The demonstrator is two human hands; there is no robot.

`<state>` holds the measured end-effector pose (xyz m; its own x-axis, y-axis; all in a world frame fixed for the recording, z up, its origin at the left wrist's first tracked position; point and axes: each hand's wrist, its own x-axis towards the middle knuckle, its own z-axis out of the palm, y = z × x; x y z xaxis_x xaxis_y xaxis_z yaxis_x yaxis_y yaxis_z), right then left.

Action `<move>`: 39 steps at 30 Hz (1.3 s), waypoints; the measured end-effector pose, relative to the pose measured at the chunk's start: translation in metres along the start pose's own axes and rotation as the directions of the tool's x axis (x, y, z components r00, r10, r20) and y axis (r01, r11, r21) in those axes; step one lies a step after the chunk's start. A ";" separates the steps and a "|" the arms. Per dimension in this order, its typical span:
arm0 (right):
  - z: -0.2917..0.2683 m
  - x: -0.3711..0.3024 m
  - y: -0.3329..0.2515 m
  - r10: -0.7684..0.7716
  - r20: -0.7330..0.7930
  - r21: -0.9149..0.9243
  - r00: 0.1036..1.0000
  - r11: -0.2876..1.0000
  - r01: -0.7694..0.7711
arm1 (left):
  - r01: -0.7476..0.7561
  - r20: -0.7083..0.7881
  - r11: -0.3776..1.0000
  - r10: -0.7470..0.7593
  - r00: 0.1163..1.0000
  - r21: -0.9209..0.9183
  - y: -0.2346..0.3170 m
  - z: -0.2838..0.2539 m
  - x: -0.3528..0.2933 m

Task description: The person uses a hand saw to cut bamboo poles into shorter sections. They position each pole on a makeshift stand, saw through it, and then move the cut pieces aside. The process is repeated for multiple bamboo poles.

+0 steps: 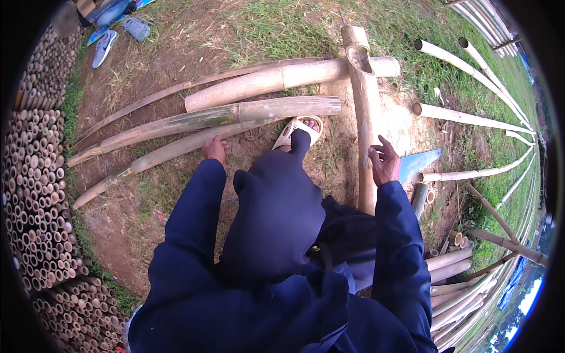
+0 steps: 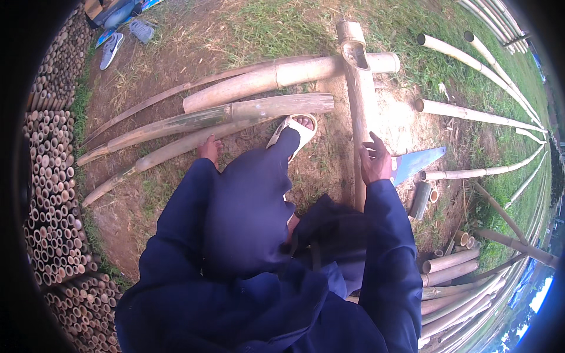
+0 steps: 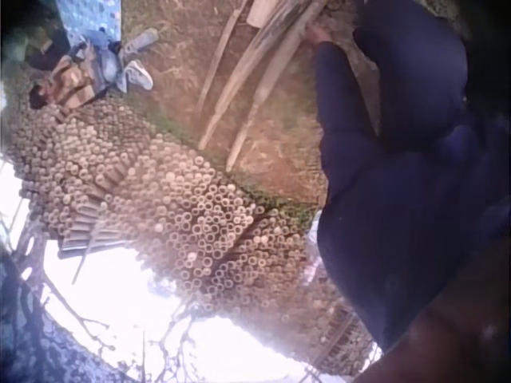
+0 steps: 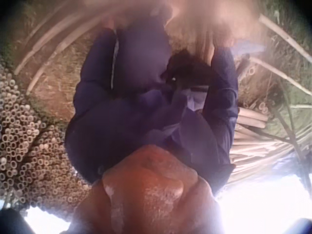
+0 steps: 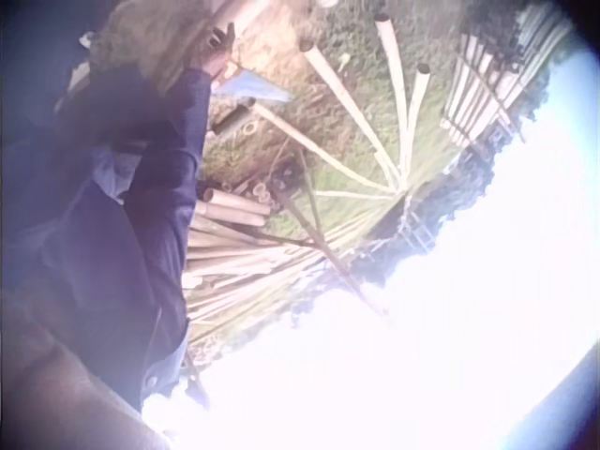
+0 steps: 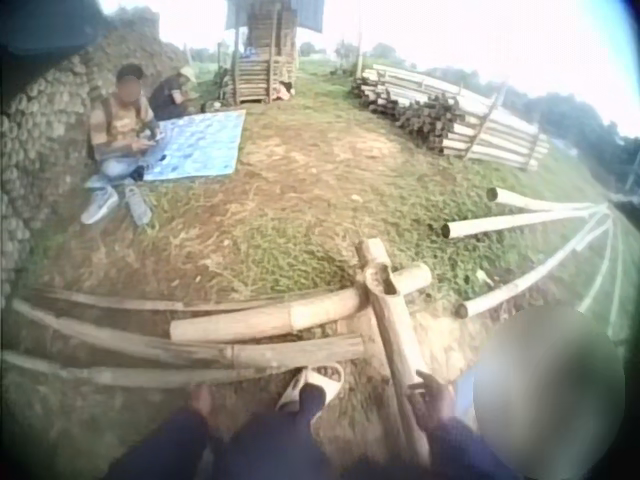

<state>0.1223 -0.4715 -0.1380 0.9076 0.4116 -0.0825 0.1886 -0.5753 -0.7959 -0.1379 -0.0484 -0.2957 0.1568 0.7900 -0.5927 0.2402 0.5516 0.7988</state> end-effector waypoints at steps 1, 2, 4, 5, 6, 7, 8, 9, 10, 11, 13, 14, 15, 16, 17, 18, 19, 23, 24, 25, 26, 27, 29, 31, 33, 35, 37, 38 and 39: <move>0.027 0.027 -0.002 0.014 0.023 -0.045 1.000 0.999 -0.013 | 0.024 -0.024 0.999 -0.025 0.999 -0.028 -0.004 -0.002 0.002; 0.052 0.055 0.012 0.076 0.048 0.033 0.996 0.996 -0.078 | 0.050 -0.040 0.997 -0.053 0.998 -0.057 -0.007 0.001 0.005; 0.096 0.088 0.004 0.253 0.111 0.207 0.961 0.940 -0.271 | 0.026 -0.015 0.995 -0.027 1.000 -0.093 -0.008 -0.004 0.006; 0.108 0.098 -0.008 0.336 0.132 0.279 0.933 0.890 -0.360 | 0.011 -0.015 0.994 -0.013 1.000 -0.111 -0.008 -0.012 0.007; 0.122 0.105 -0.017 0.414 0.161 0.344 0.896 0.827 -0.444 | -0.001 -0.053 0.995 -0.004 0.999 -0.096 -0.008 -0.024 0.014; 0.133 0.113 -0.015 0.441 0.182 0.404 0.879 0.781 -0.476 | -0.011 -0.087 0.997 0.004 0.996 -0.080 -0.008 -0.033 0.022; 0.143 0.118 -0.015 0.418 0.254 0.455 0.872 0.745 -0.489 | -0.019 -0.117 0.998 0.012 0.993 -0.061 -0.008 -0.043 0.028; 0.149 0.121 -0.016 0.417 0.267 0.446 0.869 0.746 -0.495 | 0.033 -0.149 0.995 -0.048 0.988 -0.099 -0.010 -0.050 0.031; 0.153 0.123 -0.016 0.418 0.276 0.440 0.865 0.745 -0.501 | 0.084 -0.176 0.987 -0.107 0.979 -0.137 -0.009 -0.059 0.034; 0.154 0.129 -0.016 0.426 0.289 0.465 0.858 0.721 -0.514 | 0.133 -0.197 0.976 -0.166 0.966 -0.174 -0.009 -0.064 0.037; 0.150 0.146 -0.020 0.449 0.301 0.511 0.841 0.669 -0.540 | 0.188 -0.187 0.944 -0.243 0.952 -0.270 -0.007 -0.060 0.033; 0.148 0.155 -0.022 0.417 0.320 0.549 0.851 0.650 -0.525 | 0.216 -0.175 0.925 -0.280 0.944 -0.312 -0.005 -0.055 0.032; 0.146 0.159 -0.022 0.394 0.339 0.582 0.854 0.626 -0.520 | 0.217 -0.153 0.915 -0.281 0.947 -0.340 -0.003 -0.052 0.028; 0.142 0.161 -0.017 0.368 0.352 0.616 0.861 0.601 -0.509 | 0.216 -0.127 0.904 -0.280 0.952 -0.370 0.001 -0.044 0.027; 0.142 0.155 -0.005 0.323 0.374 0.670 0.869 0.554 -0.494 | 0.218 -0.100 0.891 -0.278 0.955 -0.398 0.003 -0.035 0.026; 0.144 0.152 -0.009 0.324 0.411 0.632 0.852 0.572 -0.523 | 0.236 -0.081 0.886 -0.291 0.953 -0.400 0.002 -0.035 0.031; 0.146 0.148 -0.015 0.325 0.443 0.596 0.835 0.589 -0.546 | 0.254 -0.058 0.880 -0.301 0.952 -0.401 0.002 -0.033 0.039; 0.131 0.151 -0.022 0.368 0.491 0.450 0.790 0.669 -0.592 | 0.248 -0.016 0.865 -0.283 0.959 -0.436 0.005 -0.005 0.049; 0.128 0.154 -0.029 0.377 0.492 0.396 0.785 0.706 -0.587 | 0.225 -0.030 0.857 -0.270 0.963 -0.463 0.000 -0.006 0.050; 0.127 0.155 -0.027 0.368 0.500 0.477 0.784 0.639 -0.604 | 0.205 -0.039 0.850 -0.256 0.966 -0.486 -0.006 -0.008 0.055; 0.125 0.156 -0.024 0.356 0.499 0.449 0.790 0.674 -0.587 | 0.184 -0.050 0.841 -0.242 0.969 -0.509 -0.012 -0.009 0.060; 0.123 0.158 -0.022 0.345 0.494 0.422 0.798 0.707 -0.567 | 0.180 -0.041 0.837 -0.234 0.971 -0.517 -0.015 -0.007 0.058; 0.119 0.157 -0.025 0.359 0.464 0.350 0.810 0.765 -0.540 | 0.168 -0.039 0.831 -0.222 0.974 -0.531 -0.025 -0.016 0.047; 0.114 0.160 -0.017 0.279 0.337 0.038 0.899 0.950 -0.309 | 0.146 -0.034 0.829 -0.194 0.980 -0.539 -0.032 -0.020 0.044; 0.107 0.162 -0.013 0.266 0.254 -0.199 0.930 0.955 -0.219 | 0.114 -0.159 0.824 -0.239 0.958 -0.555 -0.025 -0.010 0.034; 0.109 0.160 -0.004 0.246 0.175 -0.205 0.953 0.956 -0.209 | 0.094 -0.163 0.832 -0.216 0.963 -0.547 -0.019 -0.009 0.027; 0.109 0.158 0.005 0.257 0.193 -0.184 0.947 0.957 -0.222 | 0.129 -0.149 0.843 -0.239 0.959 -0.523 -0.017 -0.012 0.016; 0.113 0.158 0.009 0.253 0.208 -0.171 0.945 0.960 -0.219 | 0.120 -0.153 0.836 -0.236 0.960 -0.535 -0.014 -0.013 0.013; 0.117 0.156 0.011 0.254 0.229 -0.160 0.940 0.962 -0.221 | 0.113 -0.163 0.831 -0.237 0.958 -0.544 -0.012 -0.016 0.008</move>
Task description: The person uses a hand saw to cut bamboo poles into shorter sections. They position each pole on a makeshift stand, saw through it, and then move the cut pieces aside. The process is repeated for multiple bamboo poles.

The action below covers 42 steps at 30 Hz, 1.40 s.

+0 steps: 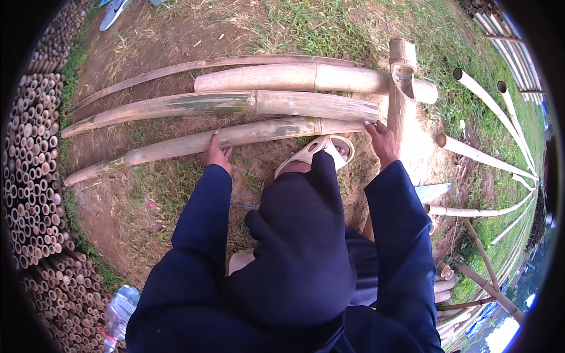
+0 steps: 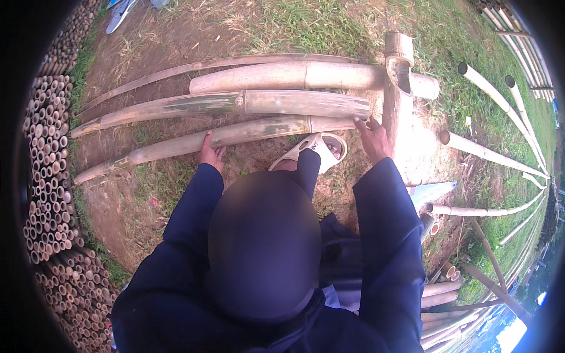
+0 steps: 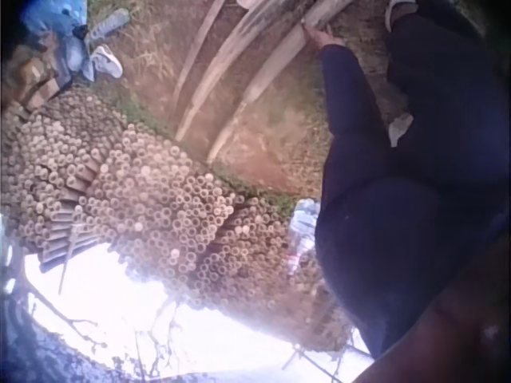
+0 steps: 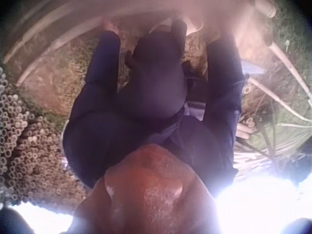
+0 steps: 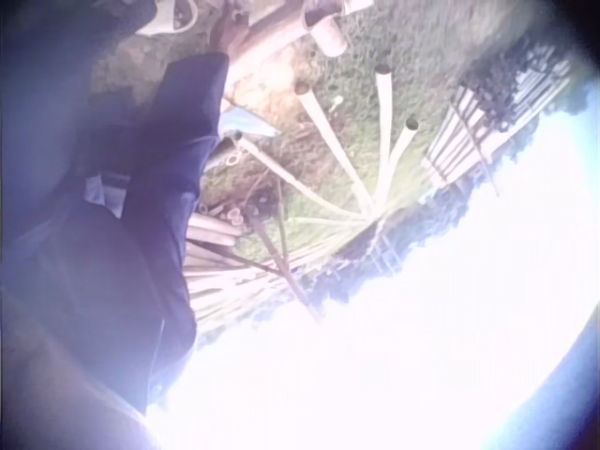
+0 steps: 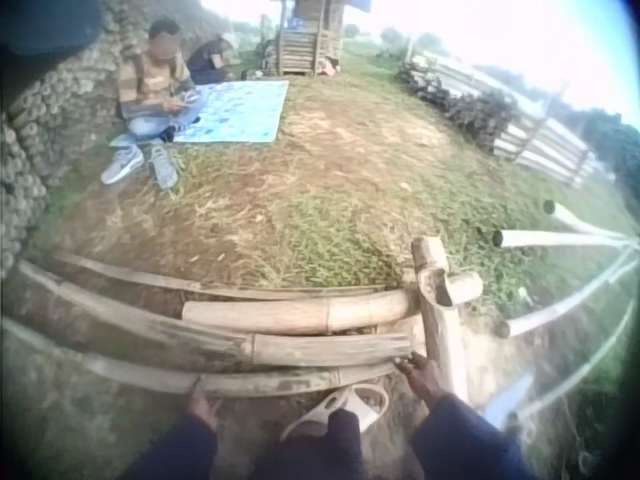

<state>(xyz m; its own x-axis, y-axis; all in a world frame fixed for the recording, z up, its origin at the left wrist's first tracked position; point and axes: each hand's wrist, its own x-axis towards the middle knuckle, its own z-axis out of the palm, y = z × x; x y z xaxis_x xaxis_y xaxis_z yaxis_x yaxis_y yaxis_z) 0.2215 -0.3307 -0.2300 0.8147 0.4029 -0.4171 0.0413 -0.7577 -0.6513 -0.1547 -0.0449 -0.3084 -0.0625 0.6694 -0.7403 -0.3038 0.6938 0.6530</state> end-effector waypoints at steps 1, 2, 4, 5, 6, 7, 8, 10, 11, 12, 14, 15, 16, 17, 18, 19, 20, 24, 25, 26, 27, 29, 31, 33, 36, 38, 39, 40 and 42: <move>0.004 0.000 0.001 0.018 0.017 0.058 1.000 0.998 -0.019 | -0.003 -0.008 1.000 0.003 1.000 -0.012 0.001 -0.002 -0.005; 0.007 0.000 0.002 0.035 0.034 0.115 0.999 0.993 -0.039 | -0.008 -0.019 1.000 0.008 1.000 -0.002 0.002 -0.003 -0.011; 0.020 -0.009 -0.006 0.076 0.032 0.316 0.997 0.945 -0.082 | -0.026 -0.050 0.999 0.027 0.998 0.020 0.013 -0.001 -0.033; 0.018 -0.014 -0.014 0.054 0.038 0.250 0.998 0.966 -0.062 | -0.035 -0.020 0.999 0.035 0.999 0.012 0.014 -0.007 -0.035; 0.015 -0.020 -0.025 0.031 0.047 0.187 0.998 0.982 -0.039 | -0.047 0.007 0.999 0.047 0.999 0.005 0.017 -0.015 -0.037; 0.012 -0.025 -0.031 0.005 0.046 0.124 0.999 0.992 -0.011 | -0.058 0.045 0.998 0.058 0.997 -0.004 0.022 -0.019 -0.038; 0.013 -0.028 -0.029 -0.023 -0.030 0.213 0.999 0.977 0.029 | -0.039 0.086 0.999 0.038 0.996 0.011 0.025 -0.025 -0.036; 0.003 -0.039 -0.034 -0.035 0.001 0.297 0.999 0.954 0.033 | -0.016 0.170 0.999 0.010 0.985 0.033 0.037 -0.035 -0.029; 0.003 -0.050 -0.039 -0.034 -0.008 0.381 0.999 0.924 0.035 | -0.007 0.191 1.000 0.003 0.982 0.016 0.041 -0.039 -0.030; -0.004 -0.056 -0.035 -0.062 -0.005 0.393 0.998 0.918 0.059 | -0.001 0.214 1.000 0.001 0.977 0.000 0.043 -0.037 -0.036; -0.008 -0.060 -0.022 -0.118 -0.019 0.436 0.993 0.893 0.115 | 0.008 0.202 0.998 0.005 0.979 -0.068 0.048 -0.029 -0.050; -0.007 -0.065 -0.018 -0.146 -0.034 0.459 0.989 0.877 0.145 | -0.004 0.215 0.997 0.020 0.976 -0.072 0.048 -0.033 -0.052; -0.007 -0.071 -0.017 -0.170 -0.028 0.517 0.985 0.841 0.160 | -0.015 0.230 0.997 0.033 0.973 -0.081 0.045 -0.039 -0.051; -0.008 -0.080 -0.015 -0.171 -0.067 0.516 0.983 0.837 0.181 | -0.025 0.244 0.996 0.046 0.969 -0.088 0.043 -0.044 -0.050; -0.015 -0.084 -0.008 -0.190 -0.074 0.508 0.979 0.837 0.201 | 0.000 0.211 0.996 0.018 0.977 -0.085 0.045 -0.036 -0.063; -0.024 -0.088 0.000 -0.206 -0.082 0.495 0.975 0.841 0.219 | -0.018 0.220 0.998 0.032 0.975 -0.063 0.045 -0.028 -0.074; -0.027 -0.090 0.008 -0.195 -0.107 0.506 0.975 0.833 0.222 | -0.037 0.229 0.999 0.045 0.972 -0.040 0.046 -0.020 -0.083; -0.042 -0.092 0.012 -0.185 -0.106 0.423 0.977 0.881 0.213 | -0.111 0.258 0.993 0.096 0.961 0.042 0.052 -0.002 -0.076; -0.040 -0.090 0.007 -0.172 -0.130 0.476 0.976 0.853 0.214 | -0.125 0.260 0.990 0.102 0.960 0.071 0.054 0.005 -0.072; -0.036 -0.086 -0.004 -0.164 -0.110 0.518 0.980 0.832 0.198 | -0.116 0.244 0.990 0.093 0.965 0.083 0.058 0.009 -0.069; -0.035 -0.079 -0.015 -0.159 -0.100 0.558 0.982 0.808 0.188 | -0.108 0.238 0.990 0.083 0.968 0.094 0.064 0.018 -0.065; -0.030 -0.054 -0.025 -0.121 -0.110 0.553 0.987 0.818 0.162 | -0.126 0.237 0.986 0.098 0.967 0.106 0.077 0.045 -0.058; -0.027 -0.037 -0.044 -0.122 -0.107 0.580 0.987 0.798 0.162 | -0.145 0.206 0.982 0.117 0.972 0.125 0.083 0.054 -0.052; -0.034 -0.032 -0.056 -0.137 -0.086 0.623 0.987 0.765 0.161 | -0.199 0.215 0.977 0.179 0.960 0.077 0.085 0.061 -0.048; -0.052 -0.028 -0.051 -0.097 0.005 0.666 0.995 0.743 0.069 | -0.247 0.196 0.967 0.230 0.953 0.063 0.080 0.070 -0.067; -0.046 -0.021 -0.047 -0.066 0.000 0.662 0.998 0.748 0.050 | -0.209 0.134 0.974 0.196 0.971 0.090 0.078 0.080 -0.068; -0.041 -0.015 -0.042 -0.050 -0.009 0.666 0.999 0.745 0.043 | -0.195 0.109 0.975 0.183 0.977 0.105 0.078 0.088 -0.066; -0.037 -0.009 -0.040 -0.049 -0.013 0.659 0.999 0.751 0.045 | -0.193 0.125 0.972 0.177 0.976 0.133 0.080 0.091 -0.058; -0.028 0.009 -0.041 0.000 0.028 0.559 1.000 0.829 -0.016 | -0.151 0.148 0.972 0.125 0.981 0.181 0.086 0.089 -0.038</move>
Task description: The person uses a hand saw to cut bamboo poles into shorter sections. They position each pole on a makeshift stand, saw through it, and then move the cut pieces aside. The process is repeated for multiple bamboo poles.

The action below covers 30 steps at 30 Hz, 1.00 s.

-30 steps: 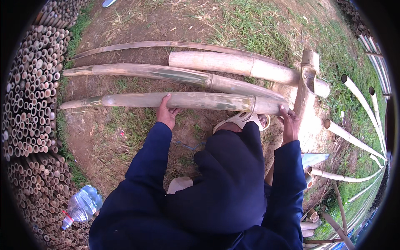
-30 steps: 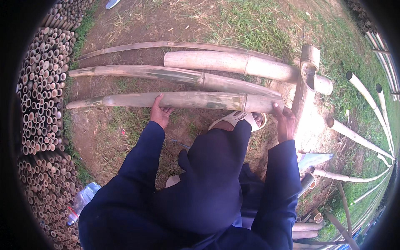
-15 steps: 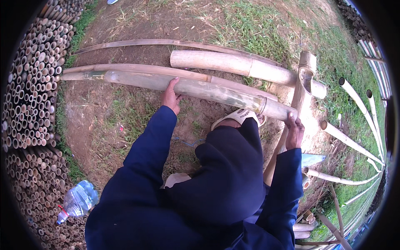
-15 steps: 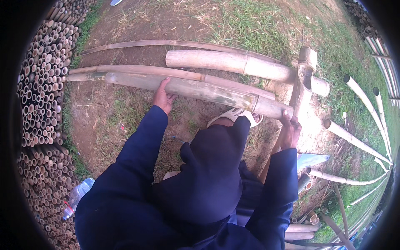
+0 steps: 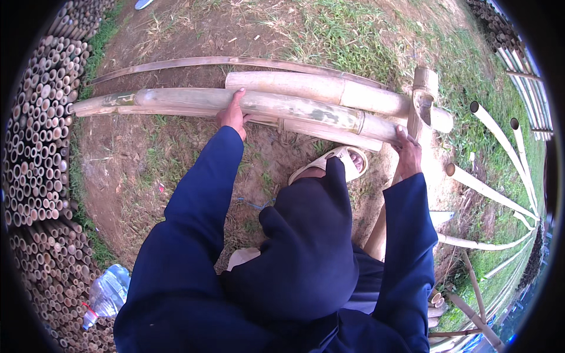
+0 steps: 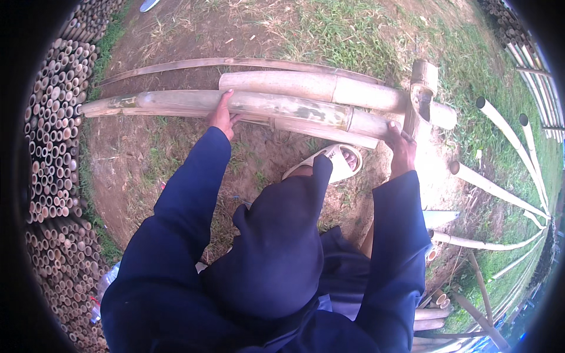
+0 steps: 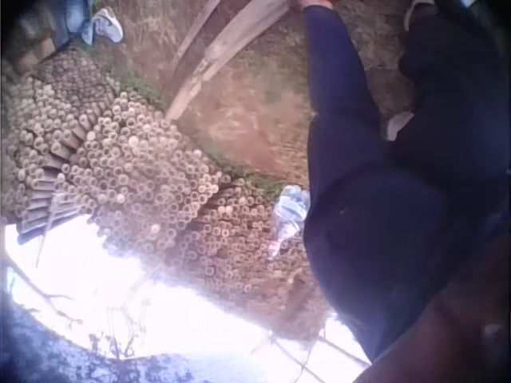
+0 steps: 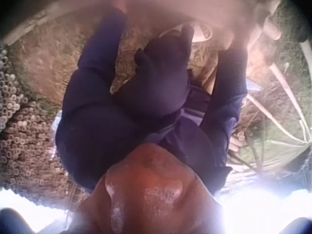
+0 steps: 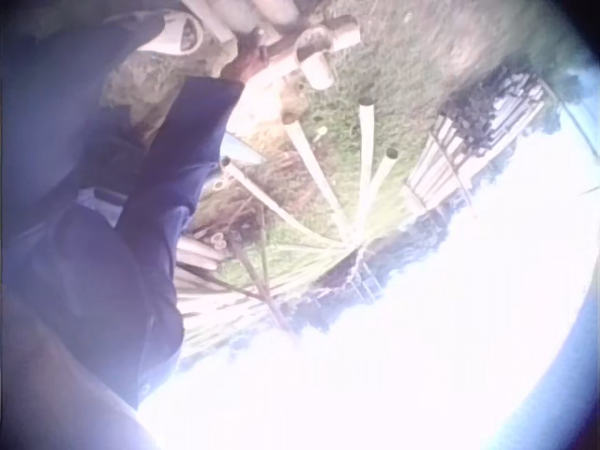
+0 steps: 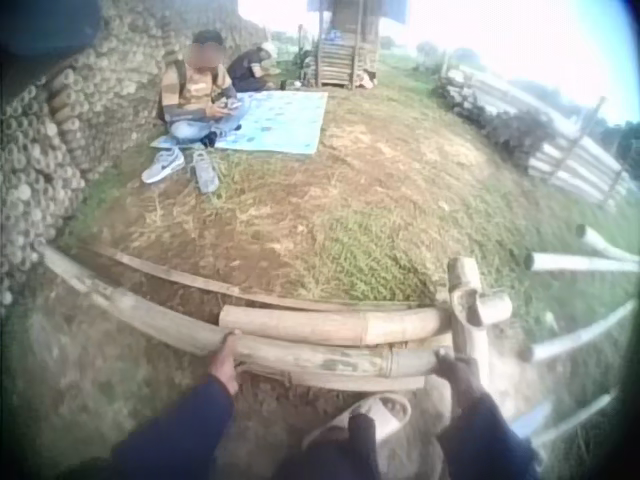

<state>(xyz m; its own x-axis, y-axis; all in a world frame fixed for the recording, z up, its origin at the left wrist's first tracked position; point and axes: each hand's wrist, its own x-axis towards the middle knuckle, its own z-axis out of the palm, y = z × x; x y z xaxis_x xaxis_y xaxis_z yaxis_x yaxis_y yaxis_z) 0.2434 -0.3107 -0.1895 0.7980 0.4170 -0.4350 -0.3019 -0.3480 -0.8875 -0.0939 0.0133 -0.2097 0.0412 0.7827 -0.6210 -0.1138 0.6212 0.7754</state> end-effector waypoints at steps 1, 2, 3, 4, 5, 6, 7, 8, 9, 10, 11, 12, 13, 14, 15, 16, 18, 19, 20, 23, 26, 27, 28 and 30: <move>0.004 0.006 0.000 0.034 -0.002 -0.068 0.999 0.997 -0.034 | 0.029 0.016 0.999 -0.030 0.999 0.019 -0.002 -0.007 0.011; 0.012 0.009 0.006 0.067 -0.055 -0.111 0.996 0.991 -0.073 | 0.010 -0.004 0.998 -0.010 1.000 0.057 -0.008 -0.016 0.023; 0.014 0.014 0.013 0.096 -0.120 -0.149 0.988 0.982 -0.114 | 0.044 0.059 0.991 -0.052 0.997 0.128 -0.009 -0.018 0.029; 0.015 0.014 0.006 0.116 -0.093 -0.255 0.989 0.957 -0.137 | 0.066 0.112 0.978 -0.089 0.990 0.199 -0.006 -0.024 0.031; 0.019 0.016 0.000 0.078 -0.089 -0.193 0.993 0.977 -0.094 | 0.082 0.162 0.959 -0.129 0.978 0.271 -0.002 -0.028 0.035; 0.020 0.015 0.000 0.051 -0.093 -0.135 0.994 0.989 -0.063 | 0.004 0.170 0.936 -0.068 0.983 0.353 -0.004 -0.034 0.037; 0.020 0.018 -0.005 0.010 -0.104 -0.080 0.995 0.997 -0.018 | -0.111 0.149 0.852 0.039 0.988 0.512 -0.002 -0.039 0.041; 0.021 0.017 -0.007 0.039 -0.078 -0.091 0.996 0.995 -0.046 | -0.214 0.151 0.727 0.152 0.977 0.652 -0.001 -0.046 0.042; 0.029 0.011 -0.008 0.052 -0.083 -0.126 0.995 0.990 -0.062 | -0.300 0.171 0.572 0.270 0.948 0.764 -0.002 -0.046 0.041; 0.026 0.006 -0.007 0.057 -0.041 -0.159 0.998 0.985 -0.063 | -0.398 0.259 0.410 0.353 0.899 0.821 -0.006 -0.037 0.029; 0.022 -0.001 -0.003 0.065 -0.003 -0.192 0.998 0.979 -0.065 | -0.479 0.357 0.232 0.421 0.834 0.846 -0.011 -0.030 0.015; 0.016 -0.010 0.007 0.026 -0.011 -0.141 1.000 0.990 -0.027 | -0.542 0.461 0.044 0.471 0.752 0.839 -0.015 -0.021 0.000; 0.013 -0.020 0.017 -0.015 -0.010 -0.089 1.000 0.996 0.014 | -0.538 0.480 0.008 0.441 0.758 0.843 -0.018 -0.018 -0.005; 0.011 -0.036 0.020 -0.027 -0.002 -0.134 1.000 0.991 0.027 | -0.530 0.494 -0.034 0.416 0.764 0.848 -0.020 -0.020 -0.003; 0.007 -0.056 0.026 -0.038 -0.003 -0.177 0.999 0.983 0.037 | -0.527 0.513 -0.078 0.386 0.766 0.846 -0.024 -0.022 0.001; 0.000 -0.078 0.034 -0.055 0.014 -0.180 0.998 0.982 0.057 | -0.499 0.506 -0.122 0.368 0.780 0.858 -0.028 -0.026 0.007; -0.024 -0.129 0.055 -0.081 0.023 -0.243 0.996 0.966 0.084 | -0.464 0.517 -0.233 0.301 0.801 0.854 -0.030 -0.023 0.000; -0.033 -0.153 0.060 -0.094 0.045 -0.301 0.995 0.948 0.103 | -0.487 0.555 -0.271 0.325 0.766 0.830 -0.026 -0.033 0.007; -0.051 -0.178 0.070 -0.082 0.032 -0.368 0.996 0.926 0.088 | -0.509 0.545 -0.194 0.312 0.778 0.838 -0.021 -0.035 0.003; -0.096 -0.263 0.074 -0.169 -0.063 -0.437 0.984 0.891 0.125 | -0.610 0.594 -0.061 0.322 0.737 0.790 -0.021 -0.052 0.030; -0.152 -0.352 0.101 -0.235 -0.193 -0.749 0.953 0.662 0.012 | -0.717 0.700 -0.061 0.293 0.652 0.694 -0.043 -0.043 0.042; -0.163 -0.379 0.103 -0.218 -0.242 -0.813 0.946 0.578 -0.075 | -0.734 0.723 -0.076 0.272 0.635 0.674 -0.041 -0.034 0.033; -0.165 -0.396 0.108 -0.206 -0.279 -0.859 0.938 0.490 -0.149 | -0.766 0.749 0.001 0.210 0.629 0.643 -0.036 -0.025 0.025; -0.162 -0.422 0.124 -0.183 -0.425 -0.756 0.886 0.610 -0.237 | -0.804 0.809 0.168 0.056 0.586 0.571 -0.031 0.002 0.004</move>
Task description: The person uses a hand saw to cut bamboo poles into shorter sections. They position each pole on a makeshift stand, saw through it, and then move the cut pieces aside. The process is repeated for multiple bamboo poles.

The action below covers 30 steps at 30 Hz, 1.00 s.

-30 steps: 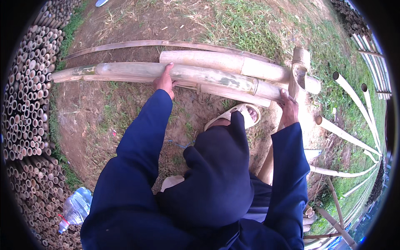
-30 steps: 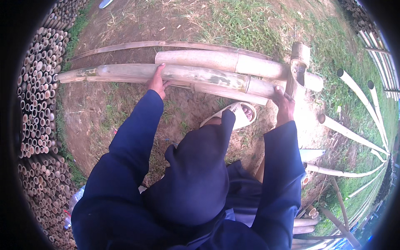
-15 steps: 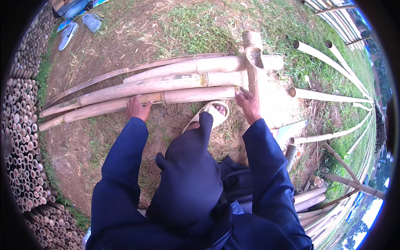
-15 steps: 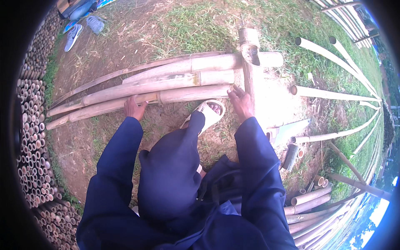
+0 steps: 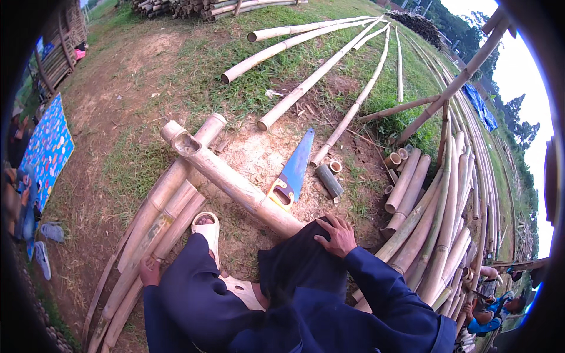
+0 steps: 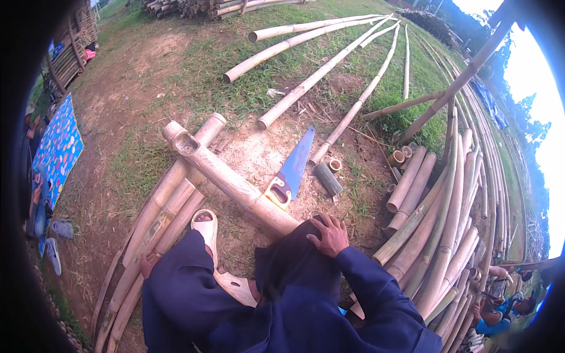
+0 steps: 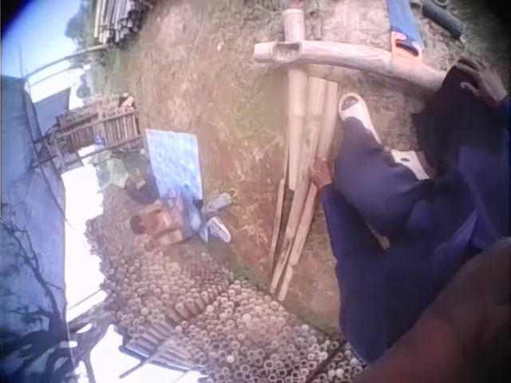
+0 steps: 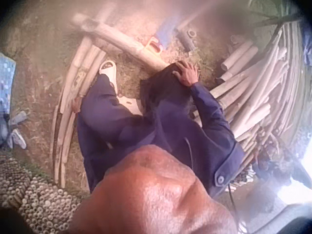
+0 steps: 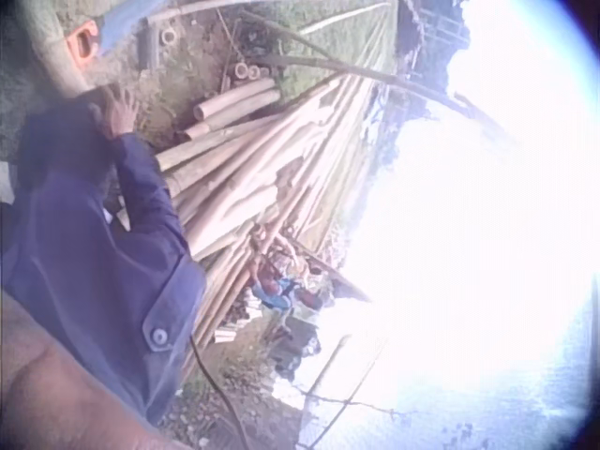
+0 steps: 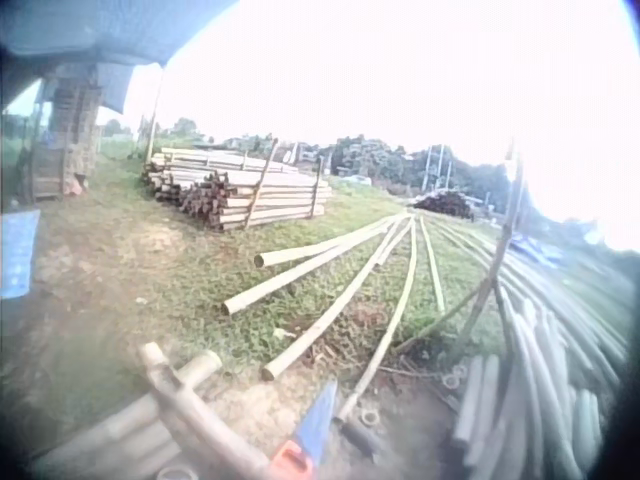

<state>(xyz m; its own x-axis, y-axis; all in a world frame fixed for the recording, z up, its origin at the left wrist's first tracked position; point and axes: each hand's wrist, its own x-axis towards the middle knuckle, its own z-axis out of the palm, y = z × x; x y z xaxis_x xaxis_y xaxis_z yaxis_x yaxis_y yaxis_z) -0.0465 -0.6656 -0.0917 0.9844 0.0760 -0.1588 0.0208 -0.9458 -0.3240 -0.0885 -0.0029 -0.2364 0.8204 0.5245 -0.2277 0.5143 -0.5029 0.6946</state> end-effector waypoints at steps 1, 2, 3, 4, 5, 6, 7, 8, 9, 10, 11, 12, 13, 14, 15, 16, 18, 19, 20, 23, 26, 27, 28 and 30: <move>0.007 -0.011 0.006 0.058 -0.024 0.063 0.998 0.996 -0.056 | -0.019 0.086 0.996 0.027 0.996 -0.090 0.020 -0.002 0.003; 0.020 -0.018 0.021 0.099 -0.067 0.205 0.993 0.975 -0.083 | -0.041 0.205 0.981 0.081 0.975 -0.191 0.049 0.005 0.007; 0.020 -0.017 0.025 0.124 -0.069 0.220 0.990 0.970 -0.106 | -0.046 0.305 0.959 0.134 0.943 -0.280 0.076 0.006 0.009; 0.022 -0.016 0.024 0.150 -0.067 0.235 0.986 0.963 -0.131 | -0.116 0.382 0.943 0.236 0.894 -0.312 0.101 0.009 0.009; 0.026 -0.017 0.025 0.184 -0.056 0.251 0.981 0.954 -0.165 | -0.080 0.474 0.915 0.278 0.836 -0.396 0.145 0.011 -0.005; 0.030 -0.015 0.028 0.176 -0.086 0.217 0.981 0.964 -0.154 | -0.024 0.553 0.881 0.318 0.770 -0.472 0.198 0.004 -0.031; 0.029 -0.013 0.033 0.176 -0.056 0.242 0.983 0.957 -0.158 | 0.043 0.622 0.842 0.362 0.695 -0.538 0.239 -0.005 -0.050; 0.026 -0.004 0.032 0.149 -0.026 0.282 0.988 0.950 -0.136 | 0.047 0.667 0.842 0.391 0.635 -0.538 0.264 -0.028 -0.063; 0.020 0.005 0.030 0.130 0.013 0.306 0.991 0.943 -0.128 | 0.071 0.716 0.839 0.413 0.563 -0.540 0.278 -0.042 -0.070; 0.007 0.015 0.032 0.125 0.116 0.335 0.985 0.929 -0.157 | 0.097 0.759 0.836 0.434 0.486 -0.540 0.286 -0.052 -0.077; -0.004 0.025 0.030 0.166 0.129 0.311 0.978 0.930 -0.198 | 0.041 0.753 0.831 0.479 0.452 -0.554 0.289 -0.063 -0.083; -0.009 0.042 0.036 0.237 0.196 0.258 0.952 0.924 -0.283 | -0.005 0.754 0.828 0.513 0.410 -0.561 0.290 -0.071 -0.089; -0.013 0.061 0.045 0.302 0.261 0.194 0.917 0.914 -0.357 | -0.046 0.754 0.821 0.542 0.371 -0.569 0.288 -0.075 -0.094; 0.002 0.079 0.066 0.265 0.230 0.170 0.937 0.936 -0.307 | -0.042 0.727 0.822 0.524 0.443 -0.567 0.286 -0.075 -0.100; 0.014 0.100 0.083 0.228 0.192 0.142 0.954 0.956 -0.257 | -0.041 0.695 0.820 0.509 0.508 -0.571 0.284 -0.071 -0.104; 0.010 0.123 0.078 0.173 0.219 0.157 0.960 0.965 -0.210 | -0.043 0.653 0.819 0.487 0.580 -0.573 0.278 -0.070 -0.106; 0.000 0.176 0.059 0.085 0.254 0.252 0.963 0.956 -0.151 | 0.067 0.552 0.759 0.406 0.729 -0.647 0.247 -0.058 -0.112; 0.003 0.205 0.052 0.066 0.264 0.331 0.962 0.931 -0.155 | 0.115 0.505 0.723 0.350 0.789 -0.681 0.236 -0.052 -0.114; 0.013 0.234 0.050 0.056 0.197 0.347 0.979 0.930 -0.123 | 0.158 0.524 0.730 0.306 0.794 -0.665 0.225 -0.047 -0.109; 0.054 0.331 0.057 0.108 -0.019 0.399 0.994 0.913 -0.092 | 0.270 0.541 0.699 0.197 0.817 -0.662 0.191 -0.028 -0.089; 0.076 0.430 0.022 0.298 0.047 0.645 0.953 0.719 -0.257 | 0.323 0.441 0.666 0.011 0.897 -0.672 0.177 -0.024 -0.094; 0.092 0.460 0.027 0.381 0.047 0.694 0.923 0.652 -0.305 | 0.345 0.441 0.681 -0.036 0.897 -0.646 0.174 -0.020 -0.088; 0.098 0.487 0.025 0.452 0.092 0.697 0.887 0.608 -0.382 | 0.365 0.437 0.698 -0.082 0.896 -0.616 0.172 -0.017 -0.082; 0.102 0.535 -0.003 0.516 0.106 0.741 0.850 0.529 -0.413 | 0.407 0.415 0.713 -0.177 0.892 -0.571 0.164 -0.019 -0.080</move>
<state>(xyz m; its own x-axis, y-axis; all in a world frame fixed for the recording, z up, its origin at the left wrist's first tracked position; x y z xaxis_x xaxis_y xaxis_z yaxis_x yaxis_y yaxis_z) 0.4623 -0.5899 -0.2711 0.8289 -0.3903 -0.4007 -0.5254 -0.2976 -0.7971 -0.0743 -0.1147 -0.0911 0.7448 0.2722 -0.6093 0.5579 0.2470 0.7923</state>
